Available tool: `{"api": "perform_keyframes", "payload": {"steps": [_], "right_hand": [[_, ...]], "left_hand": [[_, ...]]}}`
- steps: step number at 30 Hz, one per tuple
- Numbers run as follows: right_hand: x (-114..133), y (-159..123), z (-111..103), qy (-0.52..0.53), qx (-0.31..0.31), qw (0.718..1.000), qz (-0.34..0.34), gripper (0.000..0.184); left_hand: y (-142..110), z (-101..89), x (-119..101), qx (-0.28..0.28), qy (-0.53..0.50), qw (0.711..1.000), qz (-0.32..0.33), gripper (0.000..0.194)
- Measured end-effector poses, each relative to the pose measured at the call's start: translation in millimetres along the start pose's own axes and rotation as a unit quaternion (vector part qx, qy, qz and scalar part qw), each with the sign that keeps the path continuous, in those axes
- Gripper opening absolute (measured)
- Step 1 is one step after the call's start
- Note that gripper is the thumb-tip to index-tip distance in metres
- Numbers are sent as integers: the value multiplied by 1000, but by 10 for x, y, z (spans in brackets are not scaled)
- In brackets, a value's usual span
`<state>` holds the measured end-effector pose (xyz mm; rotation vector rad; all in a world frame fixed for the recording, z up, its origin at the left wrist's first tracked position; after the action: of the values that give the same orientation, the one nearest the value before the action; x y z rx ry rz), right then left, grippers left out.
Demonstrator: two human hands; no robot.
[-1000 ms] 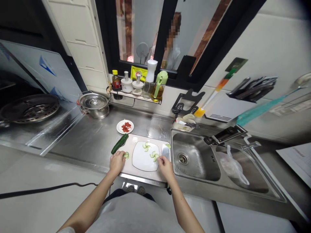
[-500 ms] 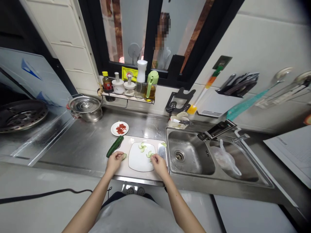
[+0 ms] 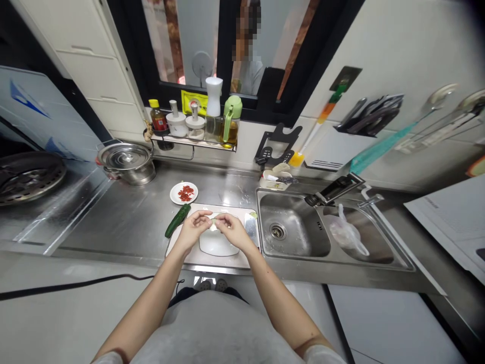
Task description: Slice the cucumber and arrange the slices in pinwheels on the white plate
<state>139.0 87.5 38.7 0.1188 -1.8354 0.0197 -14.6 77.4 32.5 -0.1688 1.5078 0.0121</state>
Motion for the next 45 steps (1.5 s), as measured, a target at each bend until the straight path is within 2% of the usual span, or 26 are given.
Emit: {"api": "perform_keyframes", "payload": {"steps": [3, 6, 9, 13, 17, 21, 29, 35, 40, 45], "right_hand": [[45, -15, -11, 22, 3, 1000, -10, 17], [36, -26, -49, 38, -15, 999, -3, 14], [26, -31, -102, 53, -43, 998, -1, 15], [51, -39, -148, 65, -51, 996, -19, 15], [57, -46, -187, 55, -54, 996, -44, 15], [16, -52, -221, 32, -61, 996, -60, 16], [-138, -74, -215, -8, -61, 997, -42, 14], [-300, -109, -168, -27, -29, 999, -7, 16], [-540, -181, -130, -50, 16, 998, 32, 15], [-843, -310, -31, -102, 65, 991, 62, 12]], "left_hand": [[-35, 61, -25, 19, -17, 1000, -9, 49], [-63, 34, -26, -18, -16, 1000, -13, 46], [-102, 9, 28, -43, -19, 997, -65, 48], [-172, 124, 98, 12, -61, 983, -172, 57], [-183, 236, 84, 27, -113, 969, -218, 57], [-129, 261, 75, 8, -120, 971, -208, 57], [-26, 239, 135, -22, -91, 983, -159, 64], [43, 197, 231, 6, -58, 992, -108, 55], [55, 184, 455, 57, -16, 992, -107, 46], [37, 172, 848, 106, 38, 985, -128, 44]]}}
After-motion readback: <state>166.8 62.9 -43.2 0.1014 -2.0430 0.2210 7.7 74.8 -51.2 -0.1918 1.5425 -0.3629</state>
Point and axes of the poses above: each hand's wrist, its own y-axis towards the middle knuckle, its own z-axis out of the palm, x = y × z, the point moved 5 cm from there along y, towards the middle knuckle, and after that the axes turned 9 degrees about -x, right-handed, at the moved point
